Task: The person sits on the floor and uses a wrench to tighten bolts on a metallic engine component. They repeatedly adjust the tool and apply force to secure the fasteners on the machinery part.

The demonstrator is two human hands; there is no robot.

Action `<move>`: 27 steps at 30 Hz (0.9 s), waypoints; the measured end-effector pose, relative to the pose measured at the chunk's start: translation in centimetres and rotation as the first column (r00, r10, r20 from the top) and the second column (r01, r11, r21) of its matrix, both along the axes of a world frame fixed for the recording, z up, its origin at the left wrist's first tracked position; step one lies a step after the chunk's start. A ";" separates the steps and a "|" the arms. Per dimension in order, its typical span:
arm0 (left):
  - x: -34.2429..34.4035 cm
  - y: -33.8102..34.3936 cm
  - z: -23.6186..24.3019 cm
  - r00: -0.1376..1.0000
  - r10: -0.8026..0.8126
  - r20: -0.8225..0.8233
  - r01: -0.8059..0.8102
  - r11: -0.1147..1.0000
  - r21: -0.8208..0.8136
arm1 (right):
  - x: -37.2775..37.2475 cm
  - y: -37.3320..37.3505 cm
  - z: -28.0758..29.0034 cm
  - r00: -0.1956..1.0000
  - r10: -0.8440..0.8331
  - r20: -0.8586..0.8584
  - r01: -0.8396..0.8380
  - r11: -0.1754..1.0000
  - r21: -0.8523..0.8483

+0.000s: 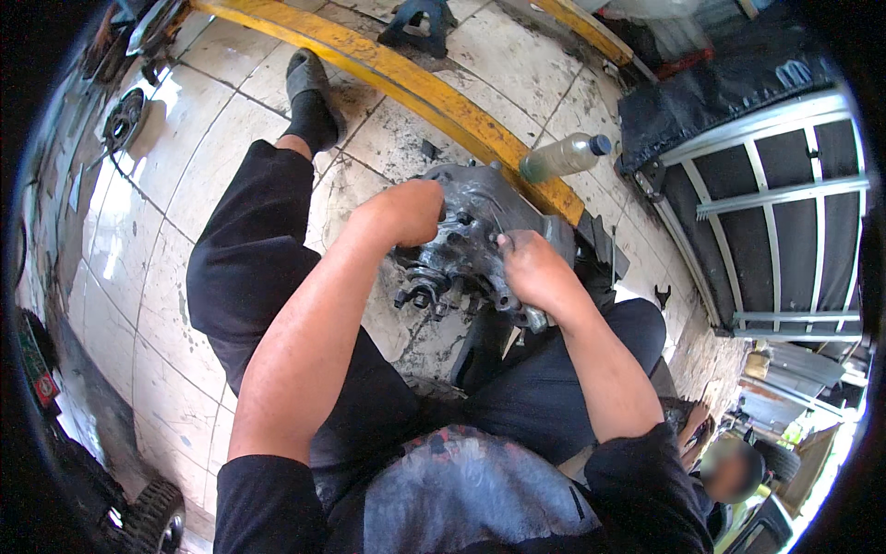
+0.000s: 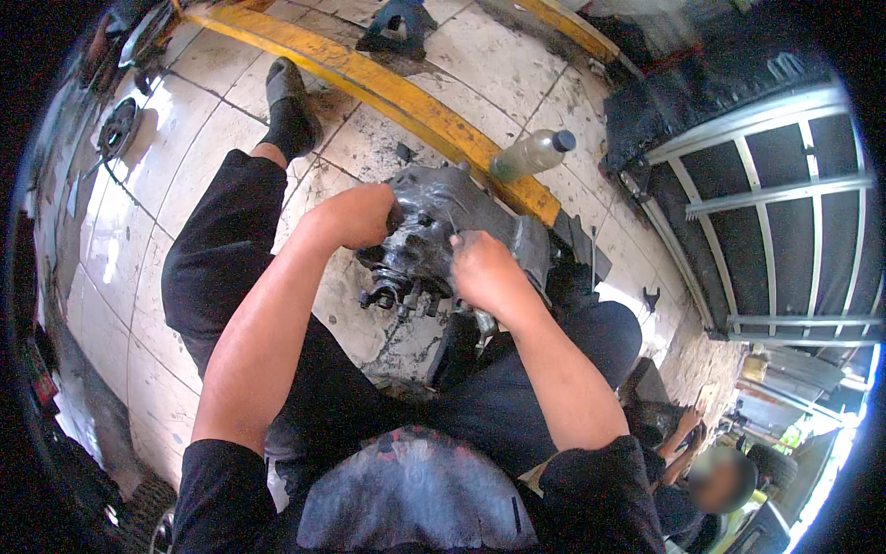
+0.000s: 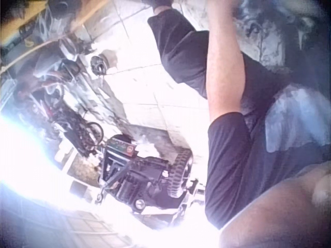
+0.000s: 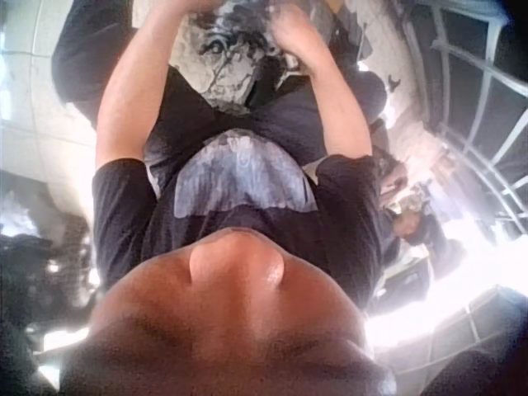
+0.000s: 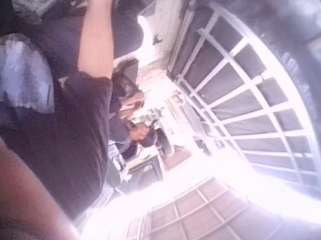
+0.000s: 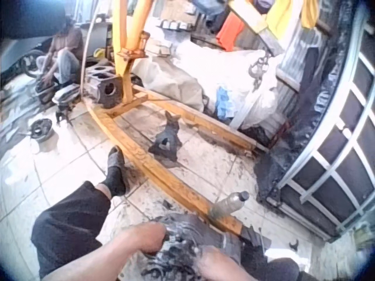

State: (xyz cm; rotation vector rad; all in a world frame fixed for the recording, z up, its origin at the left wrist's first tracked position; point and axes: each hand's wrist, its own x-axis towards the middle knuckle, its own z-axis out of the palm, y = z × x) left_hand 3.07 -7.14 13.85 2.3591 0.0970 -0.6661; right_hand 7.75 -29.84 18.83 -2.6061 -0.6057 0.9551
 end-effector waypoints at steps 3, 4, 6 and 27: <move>0.1 -0.2 0.4 1.000 0.026 -0.009 -0.026 0.999 0.027 | 0.4 -0.2 0.7 0.998 0.007 -0.070 -0.013 0.996 -0.093; 0.1 -0.2 0.7 0.999 0.022 -0.028 -0.021 0.999 0.034 | 0.4 -0.2 0.5 0.998 0.020 -0.067 -0.025 0.996 -0.081; 0.2 -0.2 1.4 0.998 0.006 -0.056 -0.004 0.999 0.043 | 0.8 0.0 0.6 0.998 0.037 -0.049 -0.040 0.997 -0.060; -0.6 1.3 2.2 0.996 0.046 0.078 -0.048 0.998 0.032 | 0.8 0.5 -0.8 0.994 0.096 0.055 -0.089 0.988 -0.127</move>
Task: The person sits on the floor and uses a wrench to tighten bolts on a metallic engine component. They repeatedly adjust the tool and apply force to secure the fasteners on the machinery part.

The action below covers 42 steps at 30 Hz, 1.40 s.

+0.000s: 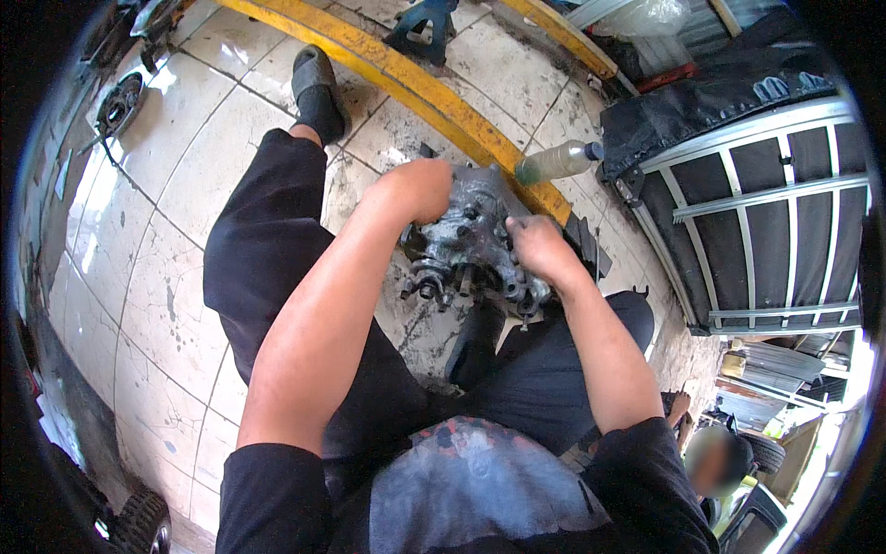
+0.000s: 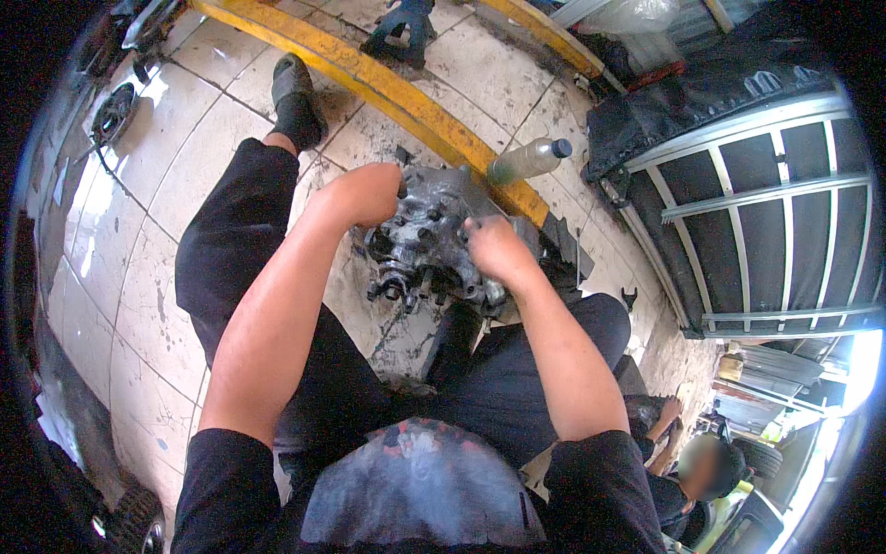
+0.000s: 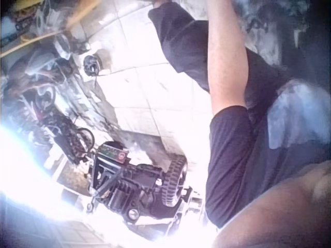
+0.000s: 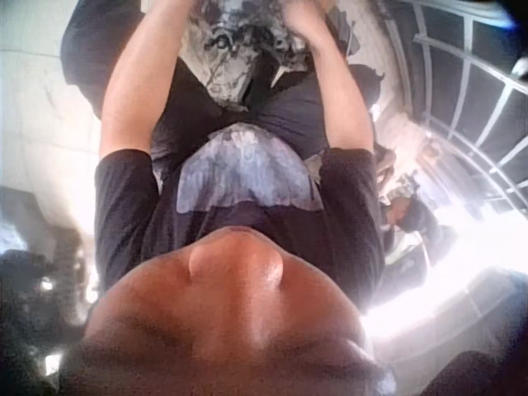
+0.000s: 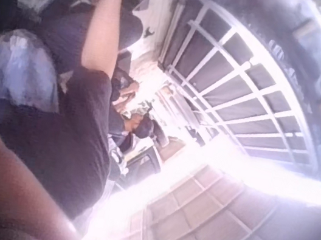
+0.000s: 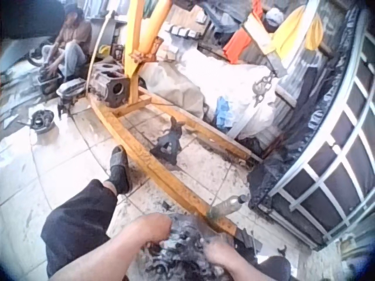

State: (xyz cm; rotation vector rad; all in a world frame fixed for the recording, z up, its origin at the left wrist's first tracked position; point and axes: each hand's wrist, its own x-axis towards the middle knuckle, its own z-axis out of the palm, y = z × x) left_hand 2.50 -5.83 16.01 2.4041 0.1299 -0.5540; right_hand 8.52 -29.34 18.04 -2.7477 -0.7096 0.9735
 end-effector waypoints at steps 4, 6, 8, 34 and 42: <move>-0.8 2.0 -1.2 0.982 0.148 0.116 -0.145 0.989 -0.030 | -2.6 0.8 3.1 0.962 -0.190 -0.198 0.191 0.982 -0.016; -1.4 2.7 0.2 0.958 0.211 0.193 -0.187 0.973 -0.133 | -2.7 -0.9 3.0 0.939 -0.234 -0.253 0.257 0.965 0.062; -1.3 3.3 0.9 0.908 0.297 0.295 -0.197 0.925 -0.325 | -1.2 -5.3 1.1 0.993 -0.103 -0.061 0.115 0.962 0.246; -13.3 -11.7 -4.7 0.530 0.795 -0.294 -0.475 -0.009 -0.880 | 2.2 -15.3 1.3 0.968 -0.252 0.011 0.251 0.966 0.057; -16.1 -8.3 -5.8 0.525 0.756 -0.390 -0.421 -0.168 -0.891 | 2.1 -14.0 2.9 0.976 -0.215 0.039 0.206 0.964 0.169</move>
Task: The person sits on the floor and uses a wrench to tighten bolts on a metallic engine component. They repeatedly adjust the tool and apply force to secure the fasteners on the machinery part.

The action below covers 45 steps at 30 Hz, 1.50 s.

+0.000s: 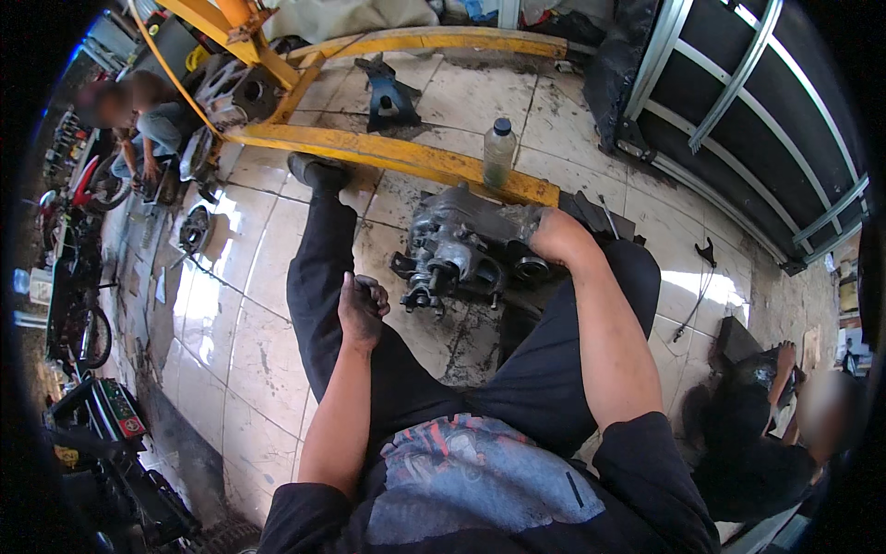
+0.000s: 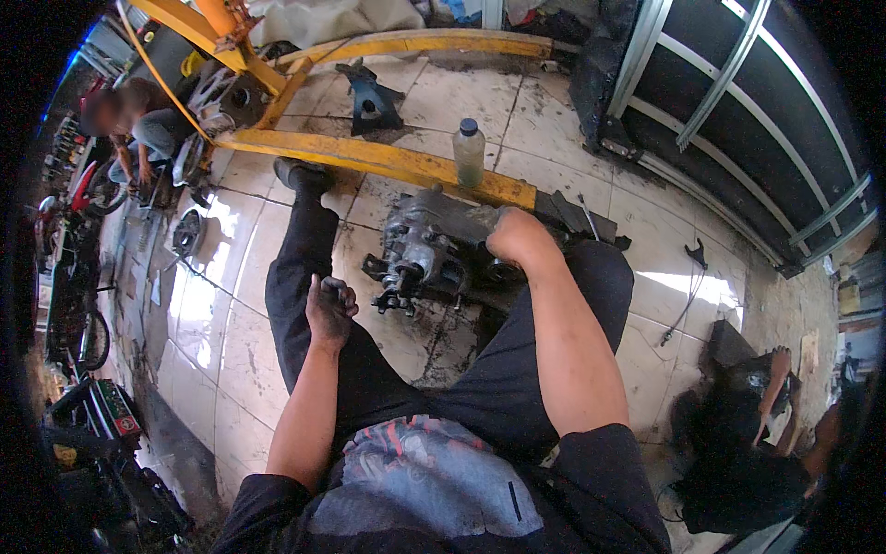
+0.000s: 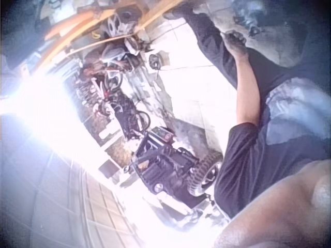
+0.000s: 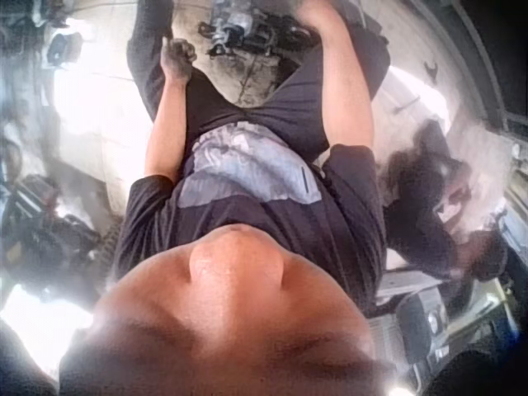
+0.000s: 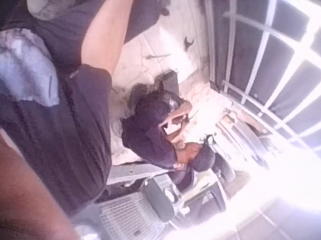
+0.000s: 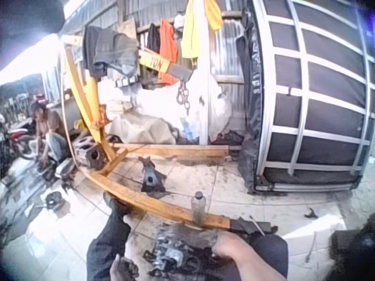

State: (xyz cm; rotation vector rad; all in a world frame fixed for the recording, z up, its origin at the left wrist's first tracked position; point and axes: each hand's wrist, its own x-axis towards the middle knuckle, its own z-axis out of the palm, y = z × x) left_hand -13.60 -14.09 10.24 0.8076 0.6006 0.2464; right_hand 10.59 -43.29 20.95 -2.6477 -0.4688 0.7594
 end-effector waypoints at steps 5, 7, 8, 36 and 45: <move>-0.4 -0.5 4.1 1.000 -0.012 -0.011 0.013 0.999 0.039 | 0.0 -0.1 0.3 0.996 -0.077 0.048 0.071 0.990 0.120; -0.3 -1.0 5.2 0.997 -0.034 -0.064 0.042 0.989 0.139 | 0.0 -0.6 1.0 0.997 -0.061 0.046 0.058 0.996 0.071; 0.0 -1.2 5.8 0.994 -0.043 -0.104 0.065 0.974 0.218 | 0.1 -0.8 1.3 0.997 -0.055 0.045 0.053 0.998 0.046; -1.2 -9.4 8.9 0.788 -0.478 -0.388 0.553 0.273 0.788 | -9.3 -10.0 13.1 0.804 -0.360 0.473 0.305 0.933 0.190; -2.0 -9.2 10.7 0.826 -0.479 -0.298 0.481 0.322 0.816 | -8.4 -7.3 26.3 0.920 0.054 0.389 0.104 0.922 -0.374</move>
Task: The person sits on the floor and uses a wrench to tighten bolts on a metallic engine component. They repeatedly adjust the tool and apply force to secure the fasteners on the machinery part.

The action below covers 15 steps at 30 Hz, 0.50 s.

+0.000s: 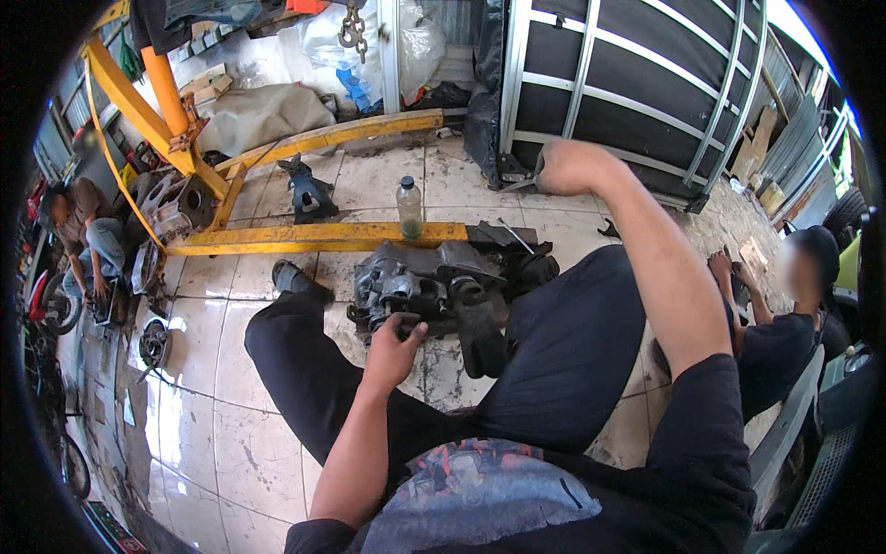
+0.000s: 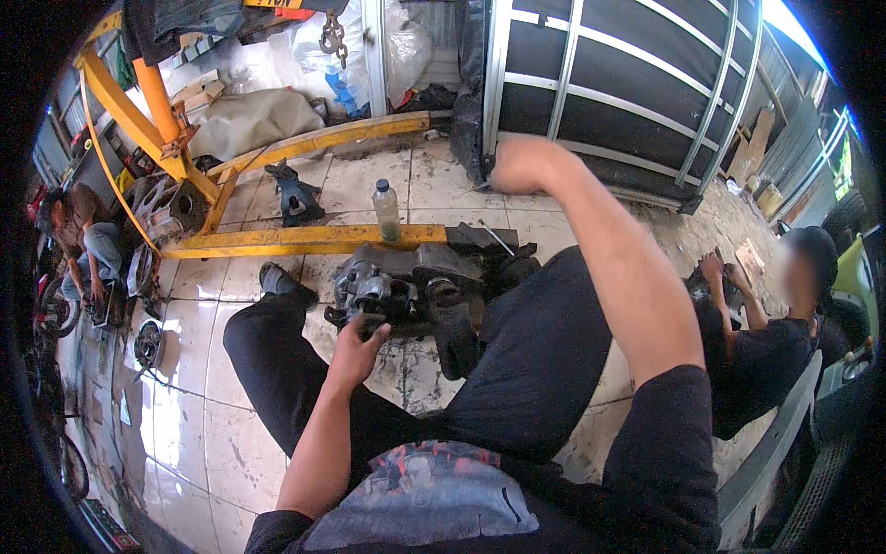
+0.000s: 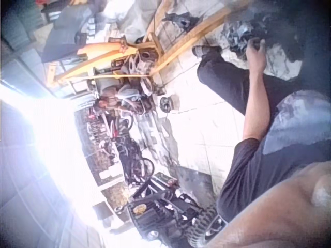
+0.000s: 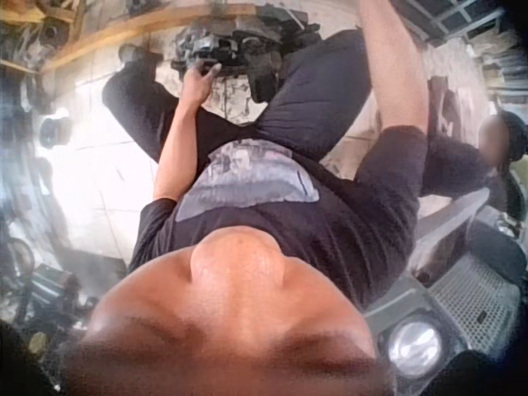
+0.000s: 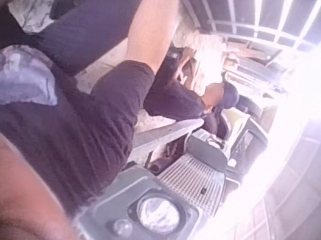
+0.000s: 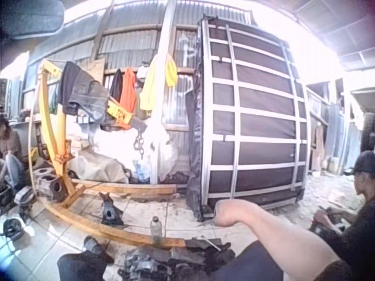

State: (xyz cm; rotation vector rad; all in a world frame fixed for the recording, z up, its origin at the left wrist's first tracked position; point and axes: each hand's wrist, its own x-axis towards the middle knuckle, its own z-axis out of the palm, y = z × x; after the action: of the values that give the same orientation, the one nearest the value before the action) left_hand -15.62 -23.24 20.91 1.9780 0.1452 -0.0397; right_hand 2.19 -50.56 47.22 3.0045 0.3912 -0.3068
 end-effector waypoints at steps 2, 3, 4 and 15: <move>-0.4 -0.4 1.4 0.998 0.012 -0.066 -0.012 1.000 -0.004 | 0.7 0.3 1.0 0.999 0.010 -0.047 -0.015 0.994 -0.111; -0.6 -0.3 1.7 0.995 0.025 -0.101 -0.025 1.000 -0.002 | 1.2 0.6 1.2 0.998 0.016 -0.061 -0.025 0.990 -0.142; -0.8 0.2 1.4 0.995 0.034 -0.093 -0.035 0.999 -0.008 | 1.0 1.2 1.7 0.997 0.025 -0.076 -0.037 0.984 -0.174; -1.4 0.5 1.7 0.993 0.085 -0.086 -0.092 0.992 -0.089 | 3.1 4.4 2.1 0.979 0.198 0.046 -0.185 0.961 -0.206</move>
State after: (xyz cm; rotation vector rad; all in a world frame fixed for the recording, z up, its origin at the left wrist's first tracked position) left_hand -17.05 -22.78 22.64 1.8763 0.2794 -0.0686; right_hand 5.28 -46.16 49.34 2.7448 0.6017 -0.2148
